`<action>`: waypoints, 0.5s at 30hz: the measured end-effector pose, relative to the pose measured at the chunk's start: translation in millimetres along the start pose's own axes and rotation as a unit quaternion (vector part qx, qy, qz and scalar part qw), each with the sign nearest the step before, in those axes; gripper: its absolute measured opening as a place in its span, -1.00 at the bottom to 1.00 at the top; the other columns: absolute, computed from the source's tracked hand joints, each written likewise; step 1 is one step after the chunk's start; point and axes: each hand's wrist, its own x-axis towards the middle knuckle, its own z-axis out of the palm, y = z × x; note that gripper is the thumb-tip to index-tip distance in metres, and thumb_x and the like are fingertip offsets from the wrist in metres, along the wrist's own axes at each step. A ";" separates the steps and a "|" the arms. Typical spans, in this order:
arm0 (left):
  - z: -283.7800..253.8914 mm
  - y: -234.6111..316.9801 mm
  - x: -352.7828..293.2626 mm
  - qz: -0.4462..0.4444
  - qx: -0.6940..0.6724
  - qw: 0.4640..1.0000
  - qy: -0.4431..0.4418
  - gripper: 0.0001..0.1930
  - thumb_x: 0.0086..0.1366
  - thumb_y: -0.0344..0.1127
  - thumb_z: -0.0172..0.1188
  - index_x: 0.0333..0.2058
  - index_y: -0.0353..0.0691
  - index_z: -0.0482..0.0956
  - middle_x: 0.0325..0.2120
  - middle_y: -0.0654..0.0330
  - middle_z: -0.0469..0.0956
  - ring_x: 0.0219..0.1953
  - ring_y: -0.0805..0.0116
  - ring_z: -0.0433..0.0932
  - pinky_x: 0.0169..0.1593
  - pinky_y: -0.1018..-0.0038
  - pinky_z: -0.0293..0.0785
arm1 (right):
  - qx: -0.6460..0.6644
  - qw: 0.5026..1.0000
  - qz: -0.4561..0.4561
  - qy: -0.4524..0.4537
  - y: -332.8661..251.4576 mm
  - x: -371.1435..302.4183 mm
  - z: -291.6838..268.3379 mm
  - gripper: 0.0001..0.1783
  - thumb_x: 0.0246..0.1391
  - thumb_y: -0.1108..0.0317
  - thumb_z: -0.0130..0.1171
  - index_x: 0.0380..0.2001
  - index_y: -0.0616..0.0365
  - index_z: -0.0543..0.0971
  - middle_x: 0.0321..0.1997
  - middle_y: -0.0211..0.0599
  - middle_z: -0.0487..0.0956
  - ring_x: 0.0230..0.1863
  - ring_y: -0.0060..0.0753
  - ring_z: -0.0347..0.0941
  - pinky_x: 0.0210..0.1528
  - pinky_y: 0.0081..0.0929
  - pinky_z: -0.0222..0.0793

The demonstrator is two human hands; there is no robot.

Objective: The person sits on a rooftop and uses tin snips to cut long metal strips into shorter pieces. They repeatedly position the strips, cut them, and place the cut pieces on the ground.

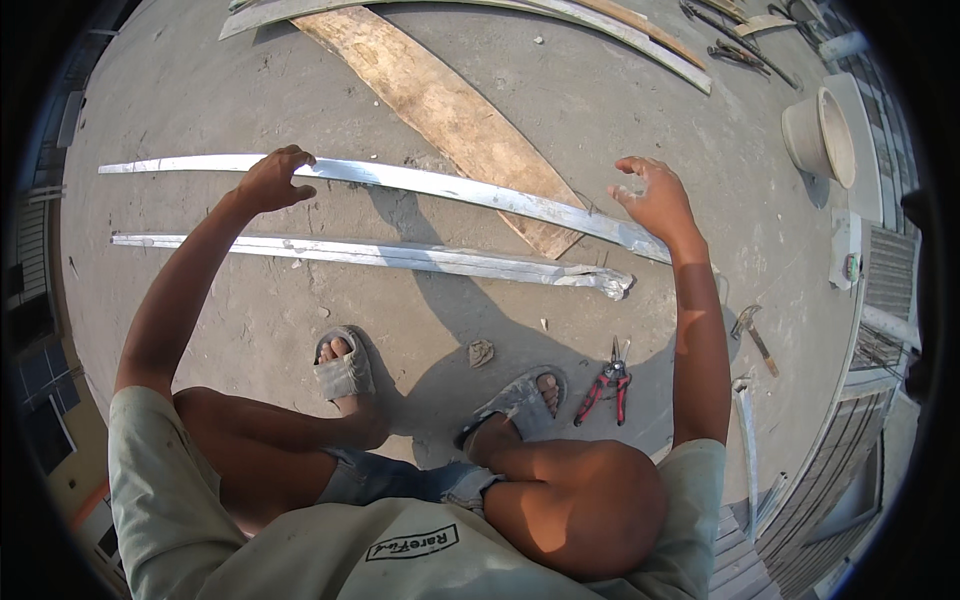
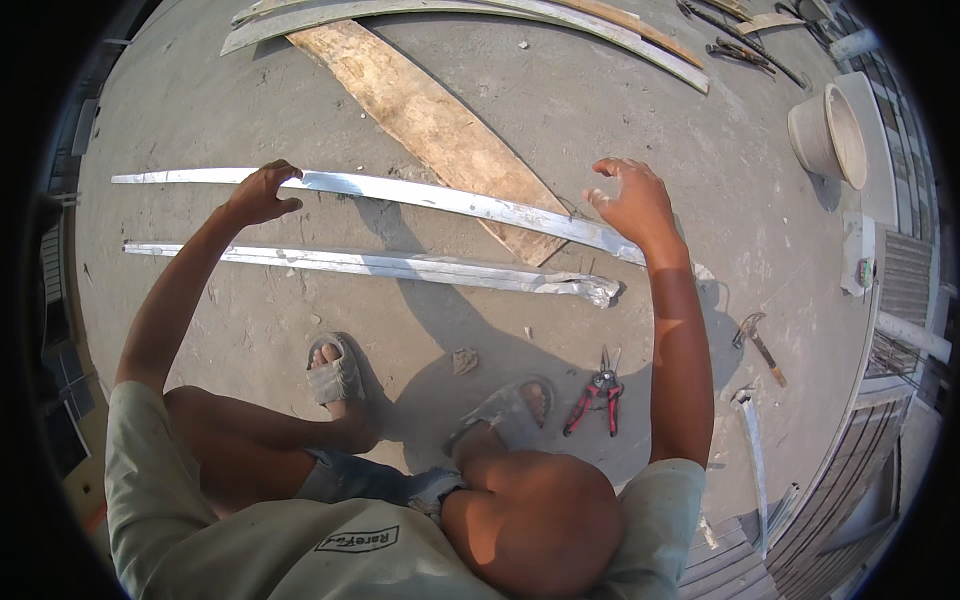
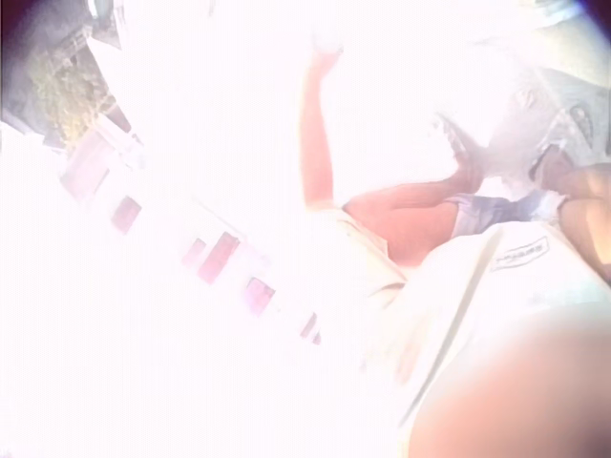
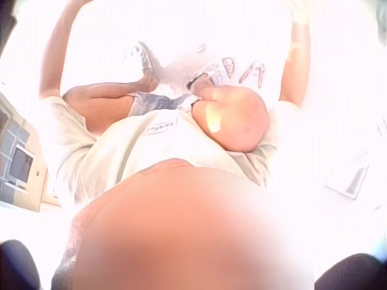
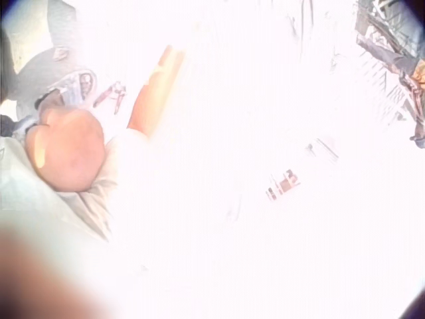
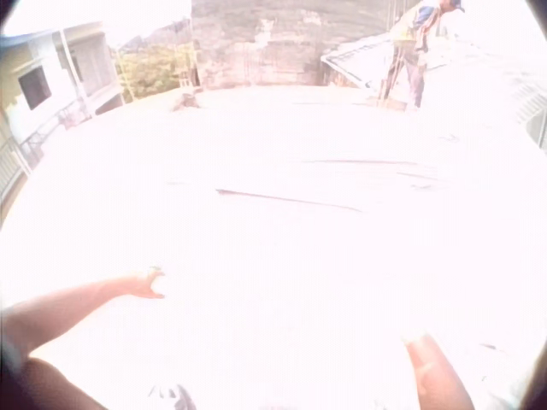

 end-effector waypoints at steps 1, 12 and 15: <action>2.2 4.8 0.8 0.006 0.037 0.999 0.006 -0.34 0.08 -0.25 0.50 0.17 -0.23 0.48 0.18 0.02 0.48 0.19 0.05 0.50 0.27 0.17 0.45 | 0.049 0.994 0.068 -0.067 -3.8 -4.4 18.6 -0.44 0.07 0.10 0.37 0.15 -0.03 0.59 0.08 -0.17 0.65 0.12 -0.14 0.55 0.23 -0.21 0.41; 37.2 28.8 45.5 0.070 0.212 0.974 -0.019 -0.33 0.04 -0.17 0.47 0.16 -0.04 0.47 -0.03 0.13 0.46 0.14 0.20 0.40 0.19 0.24 0.28 | 0.252 0.956 0.040 -0.142 28.2 -7.5 80.0 -0.72 0.10 0.24 0.30 -0.23 0.21 0.73 -0.31 -0.19 0.72 -0.26 -0.42 0.62 -0.10 -0.45 0.47; 40.0 30.6 47.6 0.103 0.264 0.959 0.002 -0.57 -0.01 -0.21 0.41 -0.11 -0.11 0.60 -0.13 0.16 0.47 0.06 0.24 0.44 0.11 0.29 0.30 | 0.127 0.976 0.103 -0.143 38.4 -5.1 70.9 -0.63 0.18 0.11 0.26 -0.24 0.25 0.73 -0.32 -0.13 0.71 -0.18 -0.19 0.63 0.02 -0.35 0.45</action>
